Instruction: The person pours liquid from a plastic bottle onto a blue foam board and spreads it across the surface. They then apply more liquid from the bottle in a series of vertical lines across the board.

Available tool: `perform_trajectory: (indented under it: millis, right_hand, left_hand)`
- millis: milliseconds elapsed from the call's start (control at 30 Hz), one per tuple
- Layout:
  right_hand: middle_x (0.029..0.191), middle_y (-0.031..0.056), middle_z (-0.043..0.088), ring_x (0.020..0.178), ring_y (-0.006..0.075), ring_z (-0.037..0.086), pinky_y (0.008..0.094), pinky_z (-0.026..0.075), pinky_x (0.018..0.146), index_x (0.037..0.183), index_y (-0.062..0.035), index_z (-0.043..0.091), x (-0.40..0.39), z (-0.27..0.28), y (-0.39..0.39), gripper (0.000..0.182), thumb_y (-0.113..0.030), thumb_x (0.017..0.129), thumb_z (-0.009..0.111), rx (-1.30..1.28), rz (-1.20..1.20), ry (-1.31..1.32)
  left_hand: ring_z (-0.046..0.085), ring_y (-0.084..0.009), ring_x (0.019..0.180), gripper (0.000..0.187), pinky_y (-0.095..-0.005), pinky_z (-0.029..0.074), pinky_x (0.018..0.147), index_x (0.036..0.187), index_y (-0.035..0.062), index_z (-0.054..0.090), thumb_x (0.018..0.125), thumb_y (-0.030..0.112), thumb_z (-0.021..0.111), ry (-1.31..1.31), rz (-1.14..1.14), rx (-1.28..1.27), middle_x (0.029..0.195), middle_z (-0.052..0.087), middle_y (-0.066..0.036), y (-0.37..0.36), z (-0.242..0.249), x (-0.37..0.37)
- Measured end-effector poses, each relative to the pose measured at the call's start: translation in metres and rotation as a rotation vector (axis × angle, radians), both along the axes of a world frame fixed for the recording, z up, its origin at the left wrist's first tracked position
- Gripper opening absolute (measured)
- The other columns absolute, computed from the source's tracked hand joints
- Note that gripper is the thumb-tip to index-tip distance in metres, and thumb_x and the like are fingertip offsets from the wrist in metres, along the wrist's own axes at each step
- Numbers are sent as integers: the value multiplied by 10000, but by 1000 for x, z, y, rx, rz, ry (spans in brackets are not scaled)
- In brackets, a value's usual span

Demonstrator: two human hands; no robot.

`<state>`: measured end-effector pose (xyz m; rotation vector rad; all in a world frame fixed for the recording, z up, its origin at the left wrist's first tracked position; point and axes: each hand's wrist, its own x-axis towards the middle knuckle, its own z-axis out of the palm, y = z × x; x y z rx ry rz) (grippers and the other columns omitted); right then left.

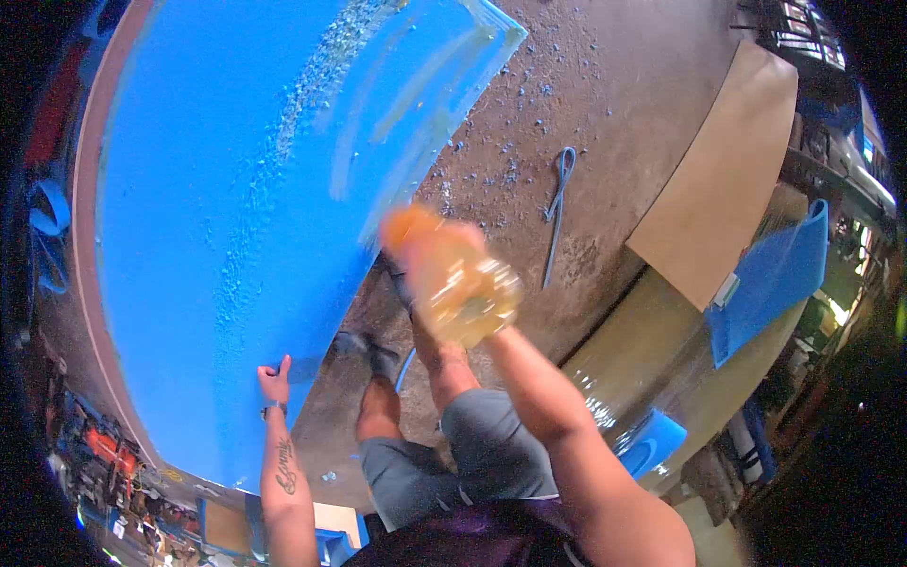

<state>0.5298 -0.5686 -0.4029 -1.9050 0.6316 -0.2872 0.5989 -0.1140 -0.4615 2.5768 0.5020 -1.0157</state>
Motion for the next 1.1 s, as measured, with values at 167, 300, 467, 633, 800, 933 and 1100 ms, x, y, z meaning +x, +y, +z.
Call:
perform_trajectory:
  millis: [167, 300, 467, 633, 800, 933, 1100]
  right_hand:
    - [879, 35, 608, 781, 144, 532, 301, 450, 680, 927, -25, 611, 42, -11, -92, 125, -128, 856, 606, -504, -439, 2]
    - [857, 50, 613, 764, 166, 540, 307, 453, 678, 904, -26, 614, 34, -4, 21, 124, -127, 833, 625, -252, -311, 17]
    - [895, 65, 606, 805, 189, 547, 312, 459, 705, 927, -35, 604, 15, 5, 163, 133, -118, 824, 613, 131, 219, -42]
    - [932, 80, 599, 845, 213, 554, 317, 465, 733, 950, -44, 594, 98, -11, 44, 151, -109, 814, 602, -191, 103, -62]
    - [970, 96, 592, 885, 236, 560, 323, 471, 760, 973, -52, 584, 189, -12, -15, 174, -100, 805, 590, -641, -299, -126]
    - [1000, 108, 586, 918, 255, 566, 327, 476, 782, 991, -60, 576, 137, -22, 127, 196, -93, 798, 581, -301, 19, -90]
    - [1031, 128, 580, 953, 295, 573, 341, 487, 795, 1009, -69, 560, 130, -11, 189, 229, -93, 782, 573, 244, 545, -140]
  left_hand:
    - [368, -164, 686, 608, -327, 381, 620, 791, 74, 343, 641, 442, 803, -40, -92, -80, 749, 387, -25, 19, -2, -9]
    - [370, -160, 672, 608, -312, 380, 596, 800, 78, 352, 623, 425, 819, 194, -40, -160, 742, 395, -20, 17, 18, 11]
    - [384, -159, 674, 610, -314, 391, 597, 820, 73, 371, 612, 423, 825, 307, -127, -152, 760, 444, -44, 29, 8, 19]
    - [455, -204, 752, 642, -344, 424, 687, 865, 53, 392, 583, 423, 835, 315, -163, -132, 830, 488, -93, 21, 20, 21]
    - [504, -265, 856, 685, -373, 433, 762, 908, 42, 397, 550, 420, 844, 343, -92, -109, 915, 503, -148, 17, 32, 25]
    - [494, -282, 894, 692, -386, 428, 792, 913, 47, 389, 541, 411, 844, 347, -95, -106, 935, 500, -158, 15, 26, 23]
    - [486, -284, 864, 682, -385, 428, 781, 896, 54, 369, 539, 391, 843, 332, -6, -146, 906, 488, -138, 30, 5, 15]
